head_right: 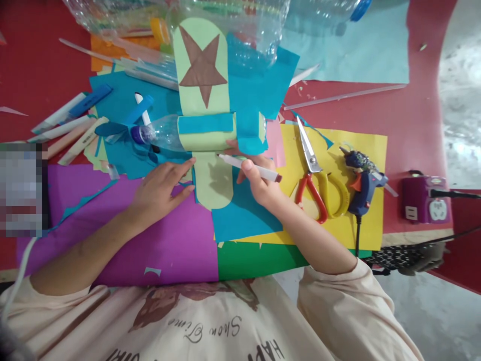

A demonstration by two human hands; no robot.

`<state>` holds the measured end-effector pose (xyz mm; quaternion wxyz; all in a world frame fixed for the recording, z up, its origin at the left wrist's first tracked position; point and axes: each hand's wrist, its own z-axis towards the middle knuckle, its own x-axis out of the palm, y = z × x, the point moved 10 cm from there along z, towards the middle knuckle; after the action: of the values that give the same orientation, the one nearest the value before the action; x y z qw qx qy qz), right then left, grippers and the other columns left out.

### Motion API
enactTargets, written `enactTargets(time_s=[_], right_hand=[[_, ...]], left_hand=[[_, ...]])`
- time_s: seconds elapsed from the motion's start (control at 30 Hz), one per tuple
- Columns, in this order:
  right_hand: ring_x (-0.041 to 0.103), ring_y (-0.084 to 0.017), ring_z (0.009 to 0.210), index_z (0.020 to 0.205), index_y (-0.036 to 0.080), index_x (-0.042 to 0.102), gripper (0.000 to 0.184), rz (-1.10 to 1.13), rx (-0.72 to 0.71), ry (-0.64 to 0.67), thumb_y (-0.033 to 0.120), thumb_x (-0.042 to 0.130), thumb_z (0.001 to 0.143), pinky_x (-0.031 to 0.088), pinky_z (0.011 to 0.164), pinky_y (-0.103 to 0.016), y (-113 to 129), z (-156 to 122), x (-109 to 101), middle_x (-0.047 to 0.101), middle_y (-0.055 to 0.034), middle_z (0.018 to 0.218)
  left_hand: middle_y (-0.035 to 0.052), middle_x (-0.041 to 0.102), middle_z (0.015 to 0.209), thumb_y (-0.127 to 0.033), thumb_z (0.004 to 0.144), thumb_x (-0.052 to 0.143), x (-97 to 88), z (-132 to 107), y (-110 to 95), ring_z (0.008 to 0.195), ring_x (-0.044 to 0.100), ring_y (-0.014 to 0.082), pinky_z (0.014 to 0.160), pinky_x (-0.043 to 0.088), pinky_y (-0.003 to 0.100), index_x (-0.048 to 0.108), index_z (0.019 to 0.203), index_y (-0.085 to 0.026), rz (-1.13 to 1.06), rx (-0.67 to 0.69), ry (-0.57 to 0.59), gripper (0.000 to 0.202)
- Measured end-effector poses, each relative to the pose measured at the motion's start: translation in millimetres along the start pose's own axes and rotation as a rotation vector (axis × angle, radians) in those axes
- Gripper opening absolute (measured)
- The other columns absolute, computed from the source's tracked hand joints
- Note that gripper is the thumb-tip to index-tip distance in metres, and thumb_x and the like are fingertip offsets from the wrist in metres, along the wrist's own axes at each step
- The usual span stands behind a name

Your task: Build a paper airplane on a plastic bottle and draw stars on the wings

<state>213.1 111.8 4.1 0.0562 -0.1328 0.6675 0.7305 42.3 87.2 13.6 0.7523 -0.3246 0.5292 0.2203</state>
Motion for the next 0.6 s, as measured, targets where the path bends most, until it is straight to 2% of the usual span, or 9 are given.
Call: enactTargets(time_s=[0.1,0.2,0.3,0.4,0.47,0.6], right_hand=[[0.052,-0.011,0.044,0.095,0.021,0.07,0.069,-0.018,0.02,0.001,0.077,0.032,0.082,0.045,0.046,-0.03,-4.0,0.6,-0.8,0.072,-0.0057,0.085],[0.053,-0.014,0.044,0.095,0.02,0.071,0.071,-0.054,0.045,0.006,0.078,0.031,0.082,0.046,0.049,-0.031,-9.7,-0.9,-0.1,0.06,-0.0018,0.056],[0.055,-0.014,0.048,0.085,0.02,0.071,0.069,-0.044,0.051,0.03,0.077,0.032,0.082,0.044,0.046,-0.03,-11.7,-2.1,3.6,0.062,-0.0035,0.061],[0.046,-0.009,0.04,0.084,0.02,0.069,0.063,0.016,0.042,0.048,0.076,0.038,0.081,0.038,0.039,-0.029,-9.7,-1.2,6.9,0.067,-0.0042,0.073],[0.043,-0.008,0.037,0.08,0.02,0.066,0.06,0.043,0.032,0.027,0.075,0.04,0.081,0.037,0.039,-0.028,-7.4,0.2,5.1,0.066,-0.0029,0.069],[0.048,-0.01,0.04,0.073,0.022,0.06,0.051,0.115,0.045,0.004,0.071,0.046,0.082,0.038,0.039,-0.027,-7.1,2.5,3.1,0.059,0.0005,0.056]], left_hand=[[0.0114,0.059,0.095,-0.035,0.099,0.038,6.7,-0.7,0.3,0.084,0.056,0.0253,0.073,0.048,0.036,0.04,0.139,-0.011,0.018,-0.023,0.05,0.047],[0.0145,0.058,0.1,-0.037,0.098,0.039,9.9,-1.9,-2.7,0.086,0.055,0.027,0.073,0.048,0.038,0.044,0.137,-0.011,0.053,-0.019,0.077,0.047],[0.0142,0.057,0.101,-0.038,0.099,0.037,10.9,-3.1,-6.8,0.087,0.055,0.026,0.074,0.048,0.038,0.05,0.133,-0.015,0.052,0.007,0.081,0.043],[0.0122,0.058,0.098,-0.036,0.1,0.037,10.2,-3.7,-10.5,0.083,0.055,0.0238,0.072,0.048,0.036,0.053,0.13,-0.018,0.062,0.036,0.069,0.039],[0.0132,0.059,0.1,-0.035,0.099,0.038,8.1,-3.6,-13.7,0.086,0.057,0.0246,0.074,0.049,0.037,0.054,0.128,-0.016,0.075,0.061,0.048,0.038],[0.0179,0.06,0.115,-0.029,0.098,0.042,6.4,-3.5,-22.9,0.106,0.057,0.0291,0.084,0.049,0.04,0.054,0.126,-0.01,0.076,0.13,0.039,0.035]])
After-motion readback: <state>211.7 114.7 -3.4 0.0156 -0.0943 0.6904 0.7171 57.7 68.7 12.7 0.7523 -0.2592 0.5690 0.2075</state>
